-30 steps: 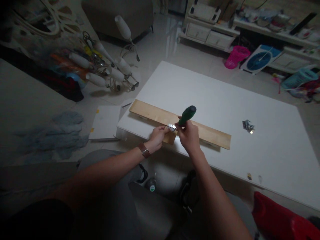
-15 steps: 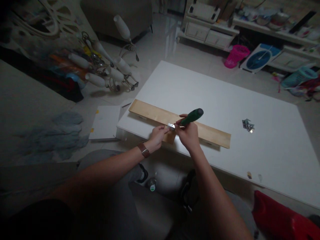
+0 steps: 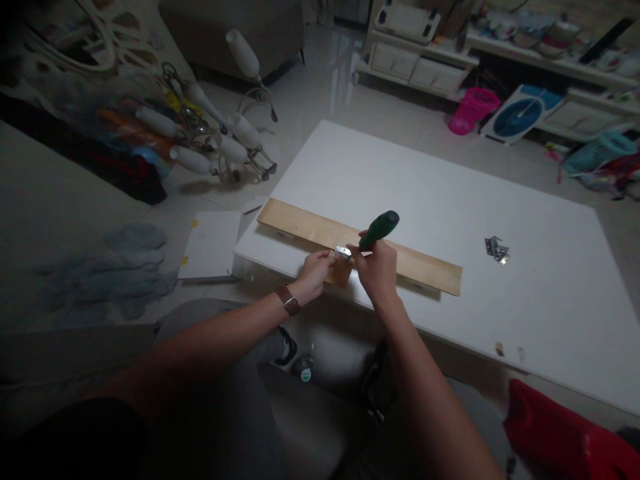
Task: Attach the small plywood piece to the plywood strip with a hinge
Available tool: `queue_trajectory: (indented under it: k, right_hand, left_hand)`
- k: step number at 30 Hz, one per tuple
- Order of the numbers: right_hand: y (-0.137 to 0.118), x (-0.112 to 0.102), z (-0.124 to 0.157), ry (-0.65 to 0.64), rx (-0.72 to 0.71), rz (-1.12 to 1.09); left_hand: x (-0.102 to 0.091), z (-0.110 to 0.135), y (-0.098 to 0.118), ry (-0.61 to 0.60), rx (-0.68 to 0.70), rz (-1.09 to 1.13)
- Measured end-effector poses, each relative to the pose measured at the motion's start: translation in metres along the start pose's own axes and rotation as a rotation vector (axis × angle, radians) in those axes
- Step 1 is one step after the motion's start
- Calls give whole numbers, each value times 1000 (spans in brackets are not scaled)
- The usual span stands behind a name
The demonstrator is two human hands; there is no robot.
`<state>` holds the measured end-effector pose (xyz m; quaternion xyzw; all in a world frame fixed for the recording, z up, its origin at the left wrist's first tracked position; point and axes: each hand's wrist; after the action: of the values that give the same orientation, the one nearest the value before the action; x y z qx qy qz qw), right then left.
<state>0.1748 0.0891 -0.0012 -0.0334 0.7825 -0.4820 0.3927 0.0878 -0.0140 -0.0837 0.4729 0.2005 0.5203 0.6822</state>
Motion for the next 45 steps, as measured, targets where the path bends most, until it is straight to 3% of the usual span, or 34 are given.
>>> queue_trajectory:
  k: [9,18,24,33,41,45]
  right_hand:
    - [3,-1,-1,-185,-67,-134]
    - [2,-1,0,-24,-6,10]
    - [-6,3,-1,-50,10,-65]
    - [4,-9,-4,-218,21,-222]
    - [0,-6,1,-46,-7,11]
    - [-2,1,2,-18,-21,14]
  left_hand:
    - [1,-1,-1,-6,-6,9]
    - [1,2,3,4,-14,0]
    - [1,1,2,0,-26,-2]
    - [1,-4,-3,2,-3,10]
    - [0,0,-1,-7,-17,26]
    - [0,1,0,-6,-12,14]
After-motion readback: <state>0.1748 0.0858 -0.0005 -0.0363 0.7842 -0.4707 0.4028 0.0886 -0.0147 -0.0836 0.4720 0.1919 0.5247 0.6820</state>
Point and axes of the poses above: each hand's wrist, its own z-axis away from the middle knuckle, its own x-axis out of the palm, y = z × x, and after that the axes turned 1 degree about y, right-handed
